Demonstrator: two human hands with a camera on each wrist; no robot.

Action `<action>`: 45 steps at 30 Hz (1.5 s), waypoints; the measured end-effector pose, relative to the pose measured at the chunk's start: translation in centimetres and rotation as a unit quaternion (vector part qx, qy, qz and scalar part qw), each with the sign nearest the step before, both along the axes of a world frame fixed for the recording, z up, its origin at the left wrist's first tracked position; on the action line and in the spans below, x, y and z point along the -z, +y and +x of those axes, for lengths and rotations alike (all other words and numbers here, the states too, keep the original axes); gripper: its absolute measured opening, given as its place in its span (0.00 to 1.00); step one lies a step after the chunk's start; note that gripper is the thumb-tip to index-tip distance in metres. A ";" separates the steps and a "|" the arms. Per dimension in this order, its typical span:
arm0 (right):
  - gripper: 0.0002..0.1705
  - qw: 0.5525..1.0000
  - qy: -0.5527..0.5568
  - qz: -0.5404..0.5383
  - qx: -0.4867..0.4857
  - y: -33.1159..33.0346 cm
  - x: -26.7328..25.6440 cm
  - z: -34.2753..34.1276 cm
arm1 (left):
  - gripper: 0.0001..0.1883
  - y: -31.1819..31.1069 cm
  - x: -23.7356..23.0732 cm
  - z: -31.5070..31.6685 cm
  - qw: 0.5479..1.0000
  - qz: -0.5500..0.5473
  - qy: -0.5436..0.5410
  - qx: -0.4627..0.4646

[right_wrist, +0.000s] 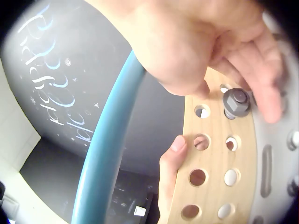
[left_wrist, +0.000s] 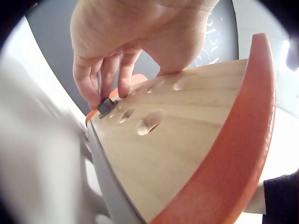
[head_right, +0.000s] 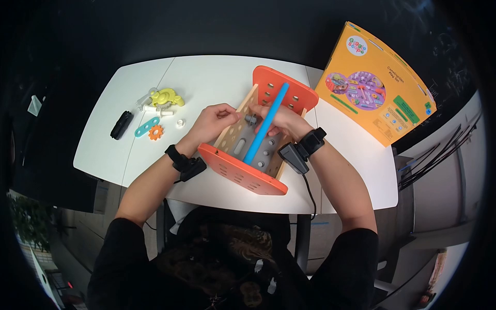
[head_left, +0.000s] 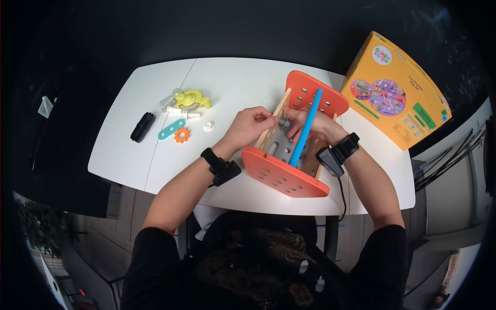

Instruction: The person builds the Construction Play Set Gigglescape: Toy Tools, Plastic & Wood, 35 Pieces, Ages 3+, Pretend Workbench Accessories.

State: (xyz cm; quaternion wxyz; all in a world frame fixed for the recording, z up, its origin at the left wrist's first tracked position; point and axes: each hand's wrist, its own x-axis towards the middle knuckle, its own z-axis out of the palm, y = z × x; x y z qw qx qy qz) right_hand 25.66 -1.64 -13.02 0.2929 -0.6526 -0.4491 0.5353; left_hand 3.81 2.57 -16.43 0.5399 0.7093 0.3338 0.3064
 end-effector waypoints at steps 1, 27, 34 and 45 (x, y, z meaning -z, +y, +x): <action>0.20 1.000 0.001 0.000 -0.001 0.3 0.5 0.2 | 0.15 0.0 0.1 0.0 1.000 0.000 0.001 -0.001; 0.20 1.000 -0.009 0.002 0.000 1.0 1.1 1.0 | 0.13 0.1 0.3 0.0 1.000 0.001 0.002 0.005; 0.16 0.988 0.002 0.144 -0.062 0.4 2.1 1.3 | 0.13 0.1 0.2 0.0 1.000 -0.002 0.011 0.003; 0.29 0.994 -0.011 0.028 -0.108 1.0 1.8 1.9 | 0.15 0.0 0.5 0.1 1.000 -0.002 -0.018 -0.003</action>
